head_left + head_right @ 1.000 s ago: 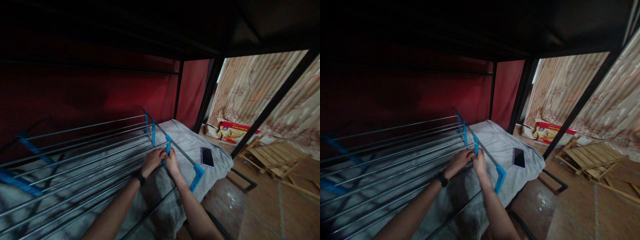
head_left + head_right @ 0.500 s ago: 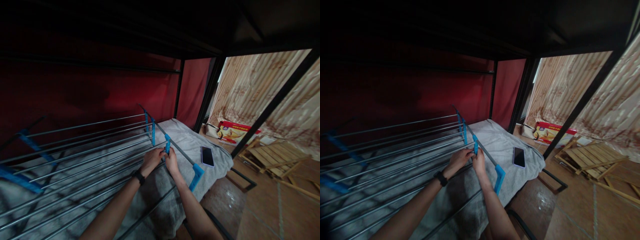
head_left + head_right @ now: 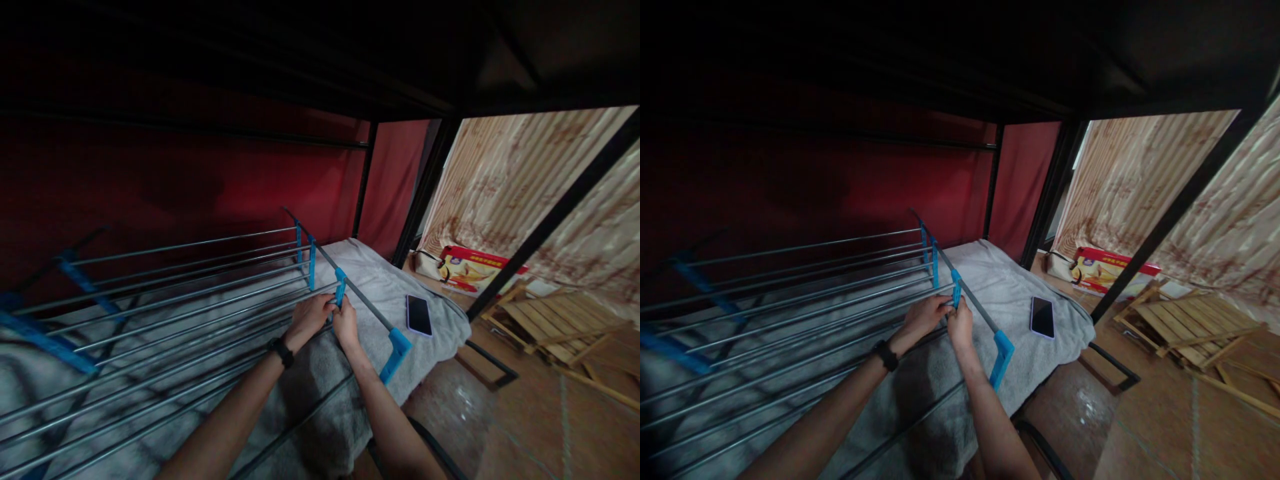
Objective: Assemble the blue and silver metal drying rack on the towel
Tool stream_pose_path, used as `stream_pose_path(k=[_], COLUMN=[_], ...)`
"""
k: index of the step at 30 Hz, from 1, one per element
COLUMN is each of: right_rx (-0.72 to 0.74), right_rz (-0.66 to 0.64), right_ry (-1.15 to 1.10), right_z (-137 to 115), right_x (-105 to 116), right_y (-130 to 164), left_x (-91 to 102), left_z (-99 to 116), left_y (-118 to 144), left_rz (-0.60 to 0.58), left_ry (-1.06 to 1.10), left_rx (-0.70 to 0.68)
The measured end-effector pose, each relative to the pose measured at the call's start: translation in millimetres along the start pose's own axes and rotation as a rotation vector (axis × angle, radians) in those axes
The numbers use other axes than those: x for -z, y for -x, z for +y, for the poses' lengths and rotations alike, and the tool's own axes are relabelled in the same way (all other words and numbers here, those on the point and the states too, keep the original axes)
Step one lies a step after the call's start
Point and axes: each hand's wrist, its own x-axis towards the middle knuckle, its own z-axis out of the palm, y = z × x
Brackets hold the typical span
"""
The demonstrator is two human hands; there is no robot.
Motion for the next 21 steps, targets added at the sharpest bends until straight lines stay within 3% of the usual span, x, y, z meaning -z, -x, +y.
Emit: stream_pose_path(k=[21], right_rx=[-0.012], right_rz=[0.005], right_ry=[0.066], right_z=[5.6], right_x=[-1.4], right_y=[4.7], left_x=[1.0], left_z=[4.0], left_y=[7.1], left_rz=[0.024], left_ry=[0.000], left_rx=[0.010])
